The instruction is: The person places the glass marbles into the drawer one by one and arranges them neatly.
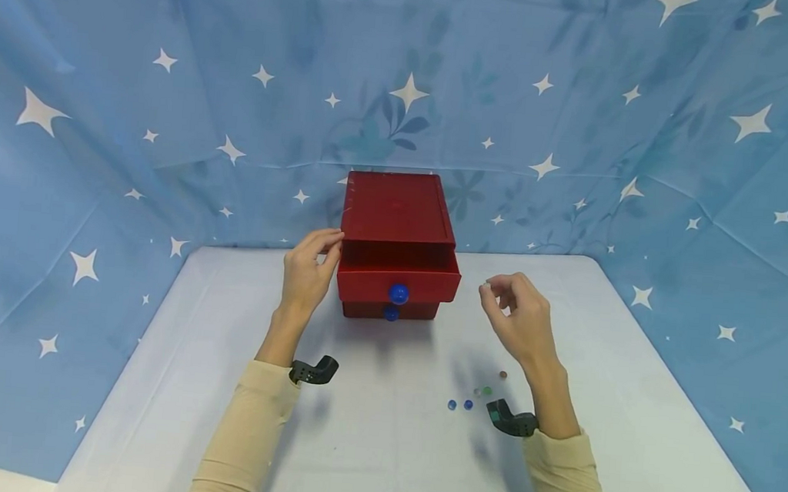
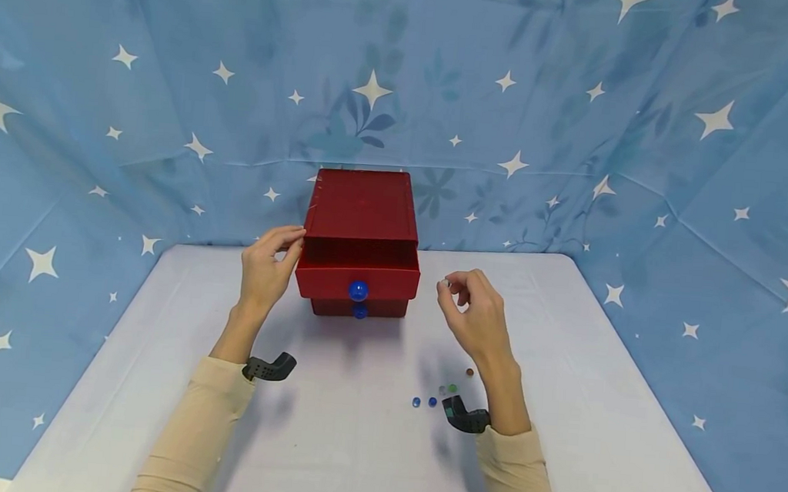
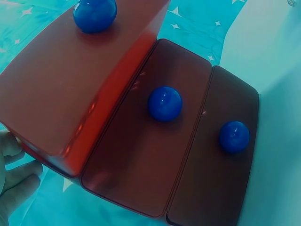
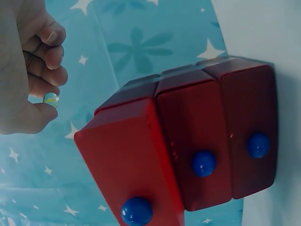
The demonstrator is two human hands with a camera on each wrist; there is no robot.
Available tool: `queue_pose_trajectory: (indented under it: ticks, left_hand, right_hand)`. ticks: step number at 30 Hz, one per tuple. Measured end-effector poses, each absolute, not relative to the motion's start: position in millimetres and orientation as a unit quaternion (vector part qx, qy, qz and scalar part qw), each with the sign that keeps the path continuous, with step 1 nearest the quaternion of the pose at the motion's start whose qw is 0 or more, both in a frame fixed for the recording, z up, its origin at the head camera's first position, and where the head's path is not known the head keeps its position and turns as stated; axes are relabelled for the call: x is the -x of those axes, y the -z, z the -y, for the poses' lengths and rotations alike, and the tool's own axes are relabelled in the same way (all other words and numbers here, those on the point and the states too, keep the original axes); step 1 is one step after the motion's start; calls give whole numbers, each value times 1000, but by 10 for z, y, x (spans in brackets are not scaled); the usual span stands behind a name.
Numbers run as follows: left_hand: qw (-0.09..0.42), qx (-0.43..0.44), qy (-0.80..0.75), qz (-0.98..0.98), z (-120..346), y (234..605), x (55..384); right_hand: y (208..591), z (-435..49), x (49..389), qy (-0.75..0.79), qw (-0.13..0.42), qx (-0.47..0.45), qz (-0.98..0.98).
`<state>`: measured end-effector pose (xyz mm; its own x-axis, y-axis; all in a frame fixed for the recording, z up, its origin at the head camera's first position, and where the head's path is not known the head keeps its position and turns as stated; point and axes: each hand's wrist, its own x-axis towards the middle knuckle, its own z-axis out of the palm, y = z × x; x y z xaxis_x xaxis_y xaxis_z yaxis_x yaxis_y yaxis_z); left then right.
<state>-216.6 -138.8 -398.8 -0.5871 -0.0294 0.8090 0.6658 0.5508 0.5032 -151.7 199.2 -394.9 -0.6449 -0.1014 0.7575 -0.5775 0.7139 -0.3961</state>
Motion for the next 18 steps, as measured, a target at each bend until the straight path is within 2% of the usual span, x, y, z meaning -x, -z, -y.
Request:
queue_pose_trajectory:
  ticks: [18]
  left_hand:
    - [418, 209, 427, 774, 1386, 3996, 2190]
  right_hand:
    - [3730, -1785, 1709, -327, 374, -234, 836]
